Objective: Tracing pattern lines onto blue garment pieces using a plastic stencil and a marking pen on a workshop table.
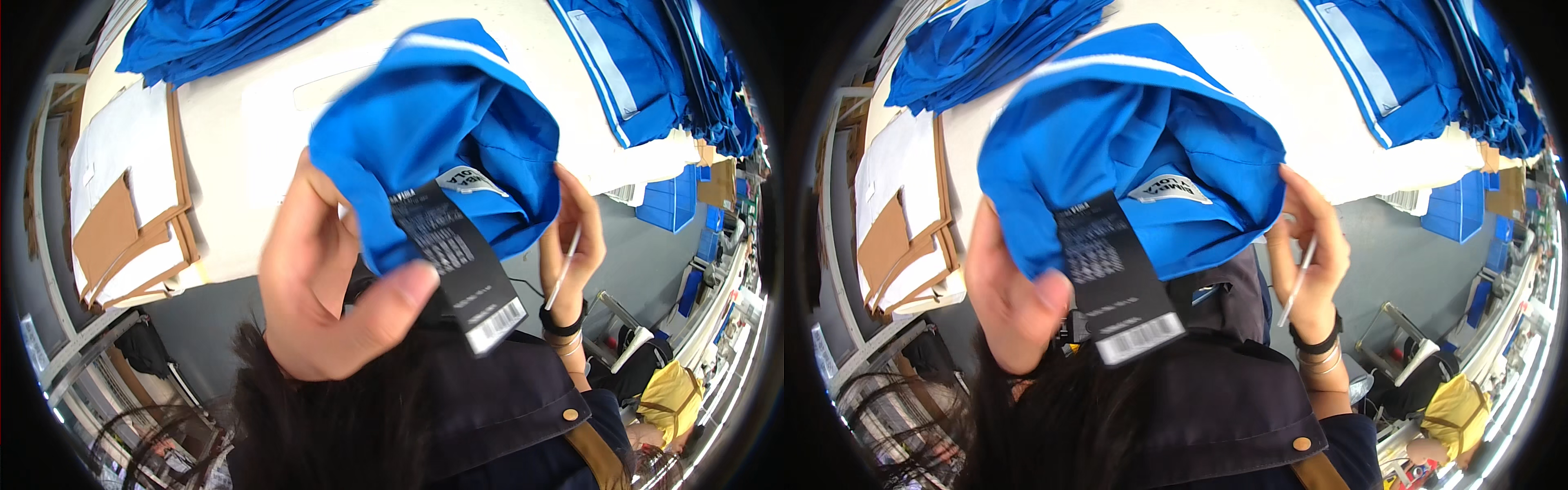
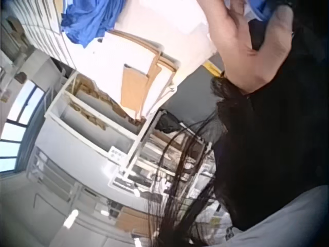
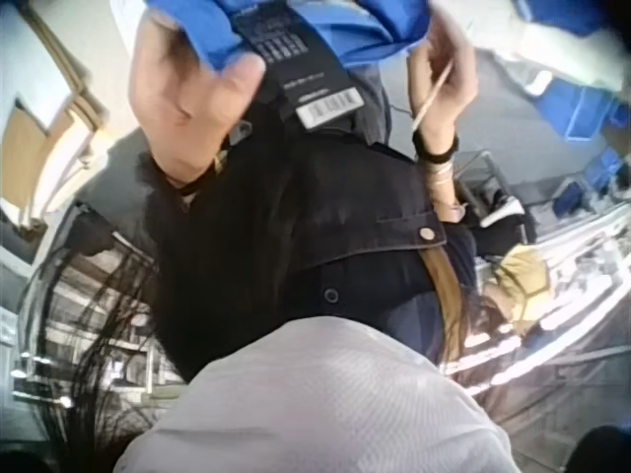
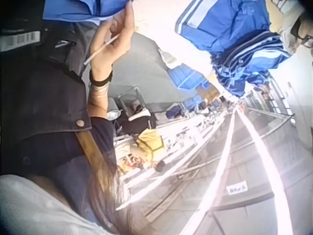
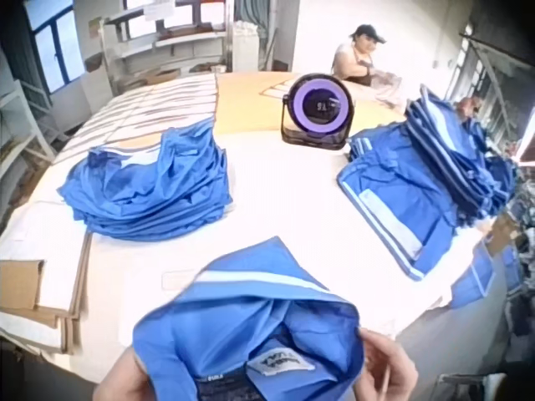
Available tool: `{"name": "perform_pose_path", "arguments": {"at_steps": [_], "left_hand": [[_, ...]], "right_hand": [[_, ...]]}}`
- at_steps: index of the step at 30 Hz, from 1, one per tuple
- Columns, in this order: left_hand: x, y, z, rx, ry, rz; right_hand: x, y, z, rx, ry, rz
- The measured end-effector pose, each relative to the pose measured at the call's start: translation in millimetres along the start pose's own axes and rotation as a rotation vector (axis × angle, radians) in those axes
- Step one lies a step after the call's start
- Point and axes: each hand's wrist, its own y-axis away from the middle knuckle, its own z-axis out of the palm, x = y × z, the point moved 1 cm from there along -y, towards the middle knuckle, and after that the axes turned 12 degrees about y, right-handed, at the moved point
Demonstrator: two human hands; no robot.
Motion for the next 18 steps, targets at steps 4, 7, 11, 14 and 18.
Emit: {"name": "perform_pose_path", "arguments": {"at_steps": [4, 7, 11, 14, 18], "left_hand": [[-12.3, 12.8, 7.2, -0.161, 0.025, -0.029], [-11.4, 19.4, 9.0, -0.087, -0.149, 0.038], [-9.5, 22.6, 8.9, -0.195, -0.184, 0.06], [-9.9, 22.3, 12.3, -0.246, -0.173, 0.062], [-3.9, 16.4, 16.5, -0.302, -0.261, 0.115]], "right_hand": [[-7.2, -3.6, 8.4, -0.017, -0.377, 0.194], [-11.5, -10.6, 8.6, -0.029, -0.48, 0.19], [-18.6, -13.7, 7.7, -0.091, -0.586, 0.253], [-23.7, -15.6, 5.4, -0.122, -0.578, 0.282], [-30.1, -16.3, 4.7, -0.176, -0.737, 0.334]]}}
